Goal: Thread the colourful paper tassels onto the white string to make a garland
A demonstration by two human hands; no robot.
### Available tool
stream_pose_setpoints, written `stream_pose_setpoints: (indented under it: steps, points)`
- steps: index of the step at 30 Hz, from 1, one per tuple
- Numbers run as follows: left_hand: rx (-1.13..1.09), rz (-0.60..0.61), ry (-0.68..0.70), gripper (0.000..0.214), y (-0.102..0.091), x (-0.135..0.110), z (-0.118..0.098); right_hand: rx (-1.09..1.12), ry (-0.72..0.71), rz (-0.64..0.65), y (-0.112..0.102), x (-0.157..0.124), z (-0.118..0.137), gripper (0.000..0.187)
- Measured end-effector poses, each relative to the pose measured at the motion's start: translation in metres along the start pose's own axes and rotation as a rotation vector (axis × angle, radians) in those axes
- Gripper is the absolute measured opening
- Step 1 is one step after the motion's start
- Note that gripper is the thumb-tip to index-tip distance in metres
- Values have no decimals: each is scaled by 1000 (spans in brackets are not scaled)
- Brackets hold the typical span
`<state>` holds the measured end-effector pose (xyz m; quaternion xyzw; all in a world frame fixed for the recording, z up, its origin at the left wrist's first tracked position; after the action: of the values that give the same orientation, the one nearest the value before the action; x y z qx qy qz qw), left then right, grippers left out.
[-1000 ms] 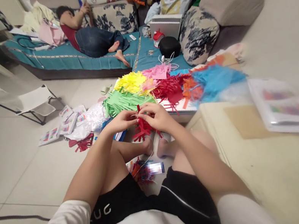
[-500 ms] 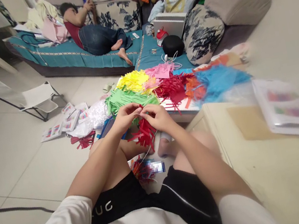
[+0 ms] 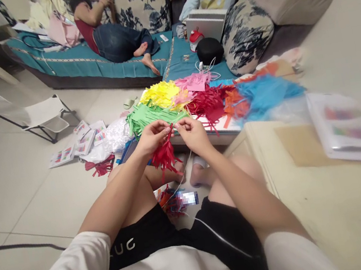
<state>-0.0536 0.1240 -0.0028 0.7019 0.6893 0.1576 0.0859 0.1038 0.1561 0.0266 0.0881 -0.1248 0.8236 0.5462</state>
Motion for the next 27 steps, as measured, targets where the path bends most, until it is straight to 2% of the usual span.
stream_pose_setpoints:
  steps: [4, 12, 21, 27]
  points:
    - [65, 23, 67, 56, 1, 0, 0, 12, 42, 0, 2, 0, -7, 52]
    - [168, 19, 134, 61, -2, 6, 9, 2, 75, 2, 2, 4, -15, 45]
    - [181, 56, 116, 60, -4, 7, 11, 1, 100, -4, 3, 3, -14, 46]
    - [199, 46, 86, 48, -5, 8, 11, 20, 116, -16, 2, 3, -16, 42]
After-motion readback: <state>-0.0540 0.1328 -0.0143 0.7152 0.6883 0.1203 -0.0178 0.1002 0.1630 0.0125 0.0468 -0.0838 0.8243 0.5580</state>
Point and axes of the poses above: each hand's wrist, its own x-axis towards the middle knuckle, its own y-axis out of the palm, z = x × y, the point moved 5 cm from there along x, towards the middle knuckle, and after that the axes turned 4 degrees about x, right-handed, at the moved point
